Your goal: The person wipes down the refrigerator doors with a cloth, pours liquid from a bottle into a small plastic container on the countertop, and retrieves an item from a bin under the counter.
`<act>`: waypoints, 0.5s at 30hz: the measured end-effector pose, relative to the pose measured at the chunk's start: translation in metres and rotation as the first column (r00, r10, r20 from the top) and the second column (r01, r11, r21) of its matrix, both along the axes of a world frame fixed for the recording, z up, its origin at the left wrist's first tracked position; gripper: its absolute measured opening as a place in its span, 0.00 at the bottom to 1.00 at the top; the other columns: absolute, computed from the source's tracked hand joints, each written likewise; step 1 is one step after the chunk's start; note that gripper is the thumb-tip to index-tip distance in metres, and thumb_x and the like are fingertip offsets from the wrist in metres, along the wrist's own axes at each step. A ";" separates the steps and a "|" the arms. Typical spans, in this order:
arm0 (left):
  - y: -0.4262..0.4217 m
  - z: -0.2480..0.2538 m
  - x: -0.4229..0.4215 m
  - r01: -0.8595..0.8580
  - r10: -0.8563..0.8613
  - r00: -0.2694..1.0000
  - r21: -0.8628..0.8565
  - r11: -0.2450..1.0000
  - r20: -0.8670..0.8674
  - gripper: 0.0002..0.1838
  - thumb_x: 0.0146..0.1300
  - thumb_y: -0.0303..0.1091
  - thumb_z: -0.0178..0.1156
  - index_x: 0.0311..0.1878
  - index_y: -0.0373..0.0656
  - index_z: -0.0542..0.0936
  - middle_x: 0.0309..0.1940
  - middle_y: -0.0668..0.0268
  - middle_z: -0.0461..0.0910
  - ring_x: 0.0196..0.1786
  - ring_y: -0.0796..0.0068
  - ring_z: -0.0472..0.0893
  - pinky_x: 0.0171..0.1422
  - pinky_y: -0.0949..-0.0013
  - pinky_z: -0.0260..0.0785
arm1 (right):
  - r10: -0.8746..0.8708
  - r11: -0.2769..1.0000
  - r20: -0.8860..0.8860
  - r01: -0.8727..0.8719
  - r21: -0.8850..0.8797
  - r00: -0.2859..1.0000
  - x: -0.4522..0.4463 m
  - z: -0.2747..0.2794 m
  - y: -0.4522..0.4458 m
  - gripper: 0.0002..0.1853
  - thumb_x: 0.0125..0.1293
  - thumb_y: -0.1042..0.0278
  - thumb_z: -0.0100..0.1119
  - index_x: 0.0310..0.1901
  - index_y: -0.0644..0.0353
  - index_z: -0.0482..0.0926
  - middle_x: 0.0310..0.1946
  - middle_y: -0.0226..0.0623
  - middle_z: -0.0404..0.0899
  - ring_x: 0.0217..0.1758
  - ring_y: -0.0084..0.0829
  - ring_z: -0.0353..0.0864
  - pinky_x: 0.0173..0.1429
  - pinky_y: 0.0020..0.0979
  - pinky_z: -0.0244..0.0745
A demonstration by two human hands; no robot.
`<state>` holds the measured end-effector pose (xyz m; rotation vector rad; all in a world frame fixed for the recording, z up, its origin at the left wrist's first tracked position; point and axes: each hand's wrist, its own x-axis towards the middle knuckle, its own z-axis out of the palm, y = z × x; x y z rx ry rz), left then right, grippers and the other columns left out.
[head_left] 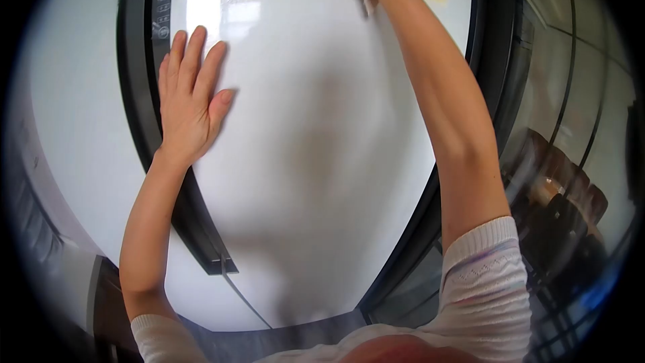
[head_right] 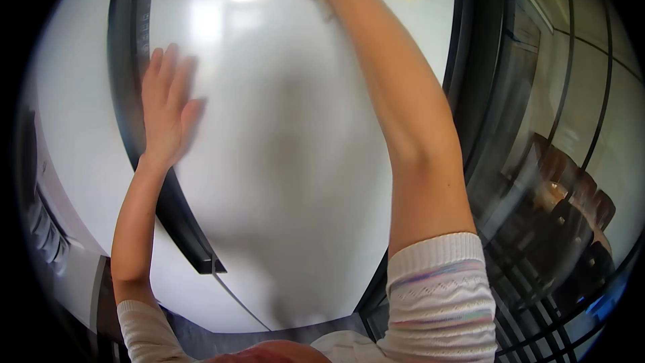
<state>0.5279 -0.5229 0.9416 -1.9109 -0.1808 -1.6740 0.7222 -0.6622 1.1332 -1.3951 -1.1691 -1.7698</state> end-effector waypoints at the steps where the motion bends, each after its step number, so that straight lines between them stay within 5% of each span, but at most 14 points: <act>1: 0.001 0.001 -0.001 0.011 -0.011 1.000 0.008 1.000 -0.001 0.28 0.66 0.54 0.45 0.64 0.49 0.67 0.68 0.60 0.57 0.71 0.56 0.51 0.71 0.51 0.43 | 0.038 0.999 -0.026 -0.038 -0.001 0.999 -0.007 -0.015 -0.001 0.34 0.68 0.50 0.35 0.65 0.72 0.52 0.67 0.55 0.50 0.73 0.48 0.42 0.73 0.47 0.35; 2: 0.002 0.001 -0.002 0.025 -0.025 1.000 0.014 1.000 -0.001 0.28 0.66 0.54 0.45 0.63 0.48 0.67 0.68 0.59 0.57 0.71 0.55 0.52 0.71 0.51 0.43 | -0.034 0.951 -0.186 -0.026 -0.310 0.982 -0.018 -0.044 -0.014 0.26 0.61 0.53 0.50 0.54 0.64 0.68 0.58 0.45 0.65 0.67 0.45 0.56 0.67 0.51 0.46; 3: 0.003 0.002 -0.001 0.042 -0.042 0.999 0.021 0.999 0.001 0.28 0.66 0.53 0.45 0.63 0.48 0.67 0.68 0.59 0.57 0.71 0.55 0.52 0.70 0.51 0.44 | -0.013 0.999 0.210 0.003 0.046 0.978 0.008 -0.108 0.008 0.25 0.60 0.54 0.51 0.52 0.66 0.69 0.59 0.49 0.64 0.68 0.48 0.55 0.67 0.51 0.46; 5: 0.008 0.004 0.000 0.085 -0.086 0.996 0.059 0.995 0.016 0.28 0.65 0.52 0.47 0.63 0.46 0.67 0.68 0.57 0.56 0.71 0.54 0.52 0.70 0.51 0.45 | -0.064 0.945 0.052 0.077 -0.317 0.997 0.000 -0.225 -0.009 0.31 0.57 0.52 0.54 0.54 0.71 0.67 0.62 0.55 0.58 0.68 0.55 0.51 0.66 0.61 0.42; 7: 0.008 0.004 0.001 0.109 -0.111 0.994 0.065 0.992 0.021 0.29 0.64 0.52 0.48 0.63 0.46 0.67 0.68 0.57 0.56 0.71 0.54 0.52 0.69 0.50 0.45 | -0.188 0.734 -0.274 -0.051 -0.677 0.943 -0.019 -0.260 -0.027 0.33 0.57 0.51 0.54 0.58 0.68 0.64 0.65 0.53 0.55 0.69 0.56 0.49 0.65 0.64 0.42; 10: 0.012 0.004 0.003 0.094 -0.095 0.995 0.064 0.994 0.024 0.31 0.61 0.51 0.51 0.65 0.46 0.64 0.68 0.56 0.55 0.71 0.53 0.51 0.70 0.48 0.44 | -0.202 0.812 -0.045 0.142 -0.566 0.978 -0.012 -0.207 -0.014 0.33 0.57 0.50 0.53 0.59 0.66 0.65 0.66 0.49 0.53 0.69 0.54 0.49 0.65 0.62 0.44; 11: 0.013 0.002 0.004 0.093 -0.095 0.995 0.056 0.994 0.021 0.32 0.61 0.51 0.51 0.65 0.47 0.63 0.68 0.56 0.54 0.71 0.53 0.50 0.70 0.48 0.43 | -0.099 0.938 0.094 0.124 -0.323 0.991 -0.008 -0.166 0.003 0.31 0.59 0.48 0.51 0.59 0.62 0.66 0.66 0.46 0.56 0.67 0.50 0.53 0.65 0.58 0.46; 13: 0.016 0.002 0.003 0.143 -0.143 0.990 0.036 0.989 0.011 0.32 0.60 0.50 0.53 0.66 0.46 0.62 0.68 0.56 0.54 0.72 0.53 0.50 0.70 0.47 0.43 | 0.035 0.985 0.190 -0.001 -0.175 0.981 -0.027 -0.063 0.030 0.25 0.62 0.53 0.49 0.55 0.63 0.68 0.59 0.44 0.67 0.66 0.45 0.58 0.65 0.53 0.48; 15: 0.017 0.002 0.002 0.219 -0.219 0.976 0.022 0.975 0.015 0.32 0.60 0.49 0.54 0.66 0.46 0.62 0.68 0.55 0.54 0.71 0.53 0.50 0.70 0.47 0.43 | 0.024 0.995 0.159 -0.007 -0.103 0.987 -0.058 0.025 0.055 0.33 0.68 0.50 0.35 0.66 0.71 0.52 0.68 0.54 0.50 0.73 0.47 0.41 0.73 0.47 0.35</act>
